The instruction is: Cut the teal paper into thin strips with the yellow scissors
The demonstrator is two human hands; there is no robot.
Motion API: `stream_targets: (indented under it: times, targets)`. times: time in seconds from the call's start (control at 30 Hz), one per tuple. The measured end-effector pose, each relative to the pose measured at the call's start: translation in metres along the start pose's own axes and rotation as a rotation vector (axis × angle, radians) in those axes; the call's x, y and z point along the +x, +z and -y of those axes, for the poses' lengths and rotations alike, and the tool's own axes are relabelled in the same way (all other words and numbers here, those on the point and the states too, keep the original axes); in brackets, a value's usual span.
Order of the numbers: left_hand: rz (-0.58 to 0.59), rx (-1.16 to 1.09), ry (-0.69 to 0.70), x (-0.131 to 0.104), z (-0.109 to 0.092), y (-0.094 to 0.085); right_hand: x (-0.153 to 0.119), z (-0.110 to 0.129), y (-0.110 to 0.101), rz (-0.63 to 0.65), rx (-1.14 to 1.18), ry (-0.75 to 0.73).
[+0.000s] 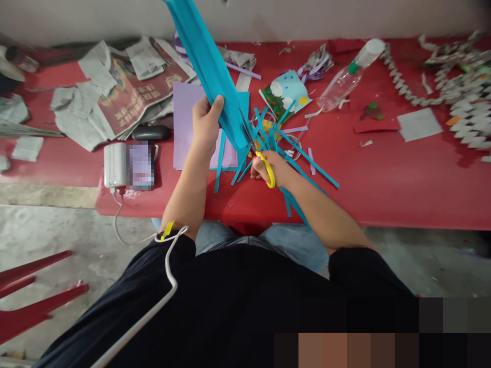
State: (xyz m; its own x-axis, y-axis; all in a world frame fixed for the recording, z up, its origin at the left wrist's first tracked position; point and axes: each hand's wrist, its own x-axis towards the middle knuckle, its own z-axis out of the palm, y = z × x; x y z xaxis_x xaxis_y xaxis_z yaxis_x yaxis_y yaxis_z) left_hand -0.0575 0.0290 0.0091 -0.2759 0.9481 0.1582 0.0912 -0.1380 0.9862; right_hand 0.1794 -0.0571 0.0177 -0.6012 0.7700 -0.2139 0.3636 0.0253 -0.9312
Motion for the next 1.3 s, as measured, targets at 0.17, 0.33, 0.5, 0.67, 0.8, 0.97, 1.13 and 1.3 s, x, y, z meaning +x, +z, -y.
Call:
stream_targets:
  times: [0.17, 0.33, 0.5, 0.67, 0.8, 0.97, 1.13, 1.3]
  targets:
    - [0.051, 0.179, 0.042, -0.005, -0.005, 0.000, -0.001, 0.000, 0.001, -0.043, -0.018, -0.041]
    - [0.118, 0.259, 0.080, -0.003, 0.000, 0.000, -0.001, -0.001, -0.001, -0.060, -0.013, -0.026]
    - [0.109, 0.146, 0.023, -0.006, 0.003, 0.005, 0.001, -0.003, 0.000, -0.087, -0.030, -0.021]
    - [0.105, 0.062, 0.057, -0.008, 0.006, 0.008, 0.002, -0.007, 0.001, -0.114, -0.022, -0.014]
    - [0.102, -0.033, 0.050, -0.005, 0.011, 0.008, 0.004, -0.009, 0.001, -0.124, -0.018, 0.000]
    - [0.119, -0.084, 0.049, -0.003, 0.014, 0.006, 0.010, -0.018, 0.001, -0.146, 0.014, 0.027]
    - [0.129, -0.096, 0.042, -0.003, 0.015, 0.005, 0.011, -0.027, 0.002, -0.106, 0.058, 0.049]
    - [0.145, -0.078, 0.071, -0.004, 0.016, 0.007, 0.005, -0.015, 0.000, -0.056, 0.025, -0.047]
